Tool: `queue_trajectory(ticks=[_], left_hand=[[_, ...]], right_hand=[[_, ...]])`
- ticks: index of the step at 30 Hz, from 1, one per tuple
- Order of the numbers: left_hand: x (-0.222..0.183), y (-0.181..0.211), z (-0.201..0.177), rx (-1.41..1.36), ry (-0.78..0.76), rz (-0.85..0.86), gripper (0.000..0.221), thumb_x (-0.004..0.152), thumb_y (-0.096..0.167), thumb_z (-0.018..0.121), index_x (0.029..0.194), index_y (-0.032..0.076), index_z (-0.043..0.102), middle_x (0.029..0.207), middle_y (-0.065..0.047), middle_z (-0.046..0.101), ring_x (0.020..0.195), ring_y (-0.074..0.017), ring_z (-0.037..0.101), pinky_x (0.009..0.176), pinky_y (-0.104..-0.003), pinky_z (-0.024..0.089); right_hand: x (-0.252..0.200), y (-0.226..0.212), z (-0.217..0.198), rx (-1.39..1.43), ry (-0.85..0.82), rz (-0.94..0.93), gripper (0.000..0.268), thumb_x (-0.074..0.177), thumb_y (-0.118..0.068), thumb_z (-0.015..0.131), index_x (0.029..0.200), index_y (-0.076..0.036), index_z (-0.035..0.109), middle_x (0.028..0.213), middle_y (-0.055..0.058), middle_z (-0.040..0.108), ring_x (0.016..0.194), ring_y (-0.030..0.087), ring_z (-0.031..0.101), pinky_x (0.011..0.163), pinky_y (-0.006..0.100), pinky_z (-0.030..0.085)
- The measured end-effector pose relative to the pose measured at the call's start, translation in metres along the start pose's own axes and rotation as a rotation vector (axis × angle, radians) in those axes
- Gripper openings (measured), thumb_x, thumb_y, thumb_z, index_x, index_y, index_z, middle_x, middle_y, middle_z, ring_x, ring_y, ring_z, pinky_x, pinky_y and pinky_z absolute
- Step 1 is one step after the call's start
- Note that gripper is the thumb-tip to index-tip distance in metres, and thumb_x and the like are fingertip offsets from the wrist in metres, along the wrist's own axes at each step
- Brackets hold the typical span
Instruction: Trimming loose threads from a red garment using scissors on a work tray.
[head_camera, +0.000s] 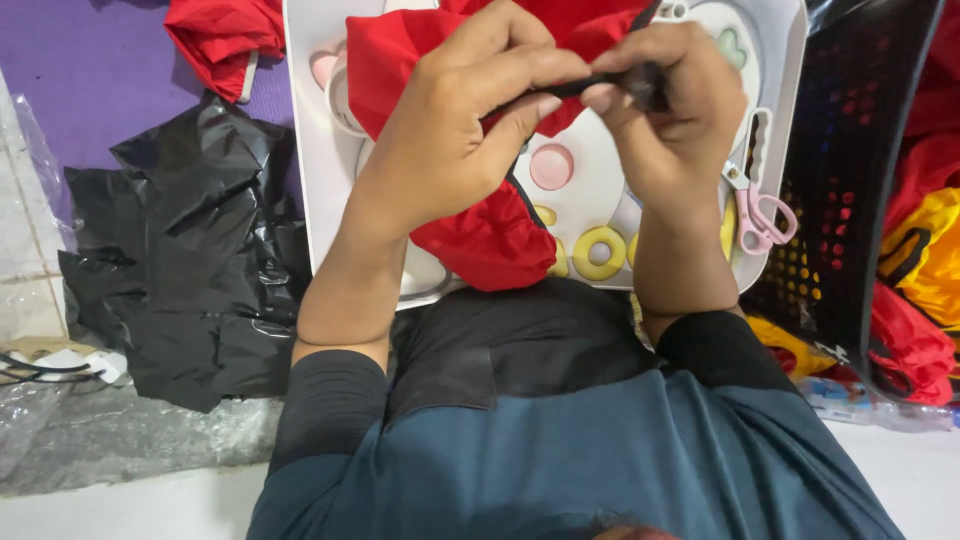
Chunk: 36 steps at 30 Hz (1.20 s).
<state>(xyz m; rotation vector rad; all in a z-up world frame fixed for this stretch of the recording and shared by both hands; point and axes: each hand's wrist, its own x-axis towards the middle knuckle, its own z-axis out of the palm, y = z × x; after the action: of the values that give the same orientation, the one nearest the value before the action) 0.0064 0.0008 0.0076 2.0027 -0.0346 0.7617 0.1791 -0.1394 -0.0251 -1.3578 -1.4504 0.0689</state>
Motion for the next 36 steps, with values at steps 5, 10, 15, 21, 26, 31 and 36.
queue_trajectory(ticks=[5, 10, 15, 21, 26, 31, 36], left_hand=[[0.001, -0.007, 0.004, 0.387, 0.135, 0.091, 0.019, 0.095, -0.008, 0.070, 0.111, 0.003, 0.070, 0.101, -0.011, 0.059, 0.095, -0.0310, 0.055, 0.085, -0.044, 0.041], [-0.001, 0.000, 0.001, 0.199, 0.116, 0.026, 0.009, 0.098, -0.010, 0.065, 0.105, -0.005, 0.066, 0.103, -0.017, 0.066, 0.097, -0.0331, 0.065, 0.087, -0.041, 0.051], [-0.005, 0.000, 0.001, -0.454, -0.102, -0.308, 0.012, 0.106, 0.010, 0.046, 0.113, 0.005, 0.054, 0.091, 0.000, 0.050, 0.080, -0.0096, 0.046, 0.073, -0.024, 0.040], [-0.006, -0.003, 0.007, -0.427, -0.056, -0.321, 0.023, 0.109, 0.015, 0.054, 0.127, 0.002, 0.062, 0.112, -0.004, 0.066, 0.097, -0.0116, 0.062, 0.087, -0.023, 0.050], [-0.008, -0.005, 0.006, -0.438, -0.035, -0.322, 0.025, 0.108, 0.018, 0.055, 0.125, 0.002, 0.064, 0.110, -0.004, 0.067, 0.093, -0.0112, 0.060, 0.083, -0.023, 0.049], [-0.012, -0.006, 0.003, -0.510, -0.064, -0.292, 0.025, 0.104, 0.016, 0.054, 0.117, -0.001, 0.066, 0.108, -0.009, 0.068, 0.100, -0.0174, 0.064, 0.090, -0.028, 0.050], [-0.018, -0.014, 0.007, -0.602, 0.067, -0.273, 0.037, 0.105, 0.025, 0.057, 0.135, 0.003, 0.060, 0.128, -0.008, 0.068, 0.124, -0.0219, 0.066, 0.113, -0.033, 0.053]], right_hand=[[-0.002, 0.006, -0.001, 0.155, 0.216, 0.151, 0.031, 0.106, -0.028, 0.070, 0.103, -0.001, 0.054, 0.090, 0.009, 0.051, 0.073, 0.020, 0.050, 0.069, 0.032, 0.037], [0.003, 0.011, -0.001, 0.243, 0.333, 0.111, 0.034, 0.106, -0.029, 0.071, 0.097, 0.000, 0.056, 0.079, 0.012, 0.049, 0.060, 0.023, 0.052, 0.058, 0.034, 0.035], [0.003, 0.011, -0.001, 0.268, 0.320, 0.076, 0.031, 0.108, -0.026, 0.069, 0.101, 0.001, 0.055, 0.076, 0.015, 0.050, 0.059, 0.025, 0.050, 0.059, 0.037, 0.036], [-0.002, 0.003, -0.005, 0.184, 0.182, 0.200, 0.035, 0.111, -0.031, 0.065, 0.109, 0.002, 0.055, 0.091, 0.016, 0.054, 0.072, 0.026, 0.058, 0.067, 0.035, 0.045], [-0.004, 0.001, -0.004, 0.261, 0.092, 0.104, 0.039, 0.110, -0.009, 0.065, 0.139, -0.009, 0.039, 0.097, 0.011, 0.038, 0.082, 0.021, 0.037, 0.077, 0.036, 0.031], [-0.007, 0.010, -0.005, 0.131, 0.152, 0.091, 0.032, 0.116, 0.004, 0.057, 0.142, -0.005, 0.040, 0.089, 0.017, 0.037, 0.078, 0.024, 0.037, 0.080, 0.042, 0.047], [-0.006, 0.002, -0.005, 0.210, 0.185, 0.057, 0.037, 0.115, -0.028, 0.049, 0.143, -0.005, 0.042, 0.099, 0.019, 0.041, 0.080, 0.025, 0.042, 0.072, 0.038, 0.048]])
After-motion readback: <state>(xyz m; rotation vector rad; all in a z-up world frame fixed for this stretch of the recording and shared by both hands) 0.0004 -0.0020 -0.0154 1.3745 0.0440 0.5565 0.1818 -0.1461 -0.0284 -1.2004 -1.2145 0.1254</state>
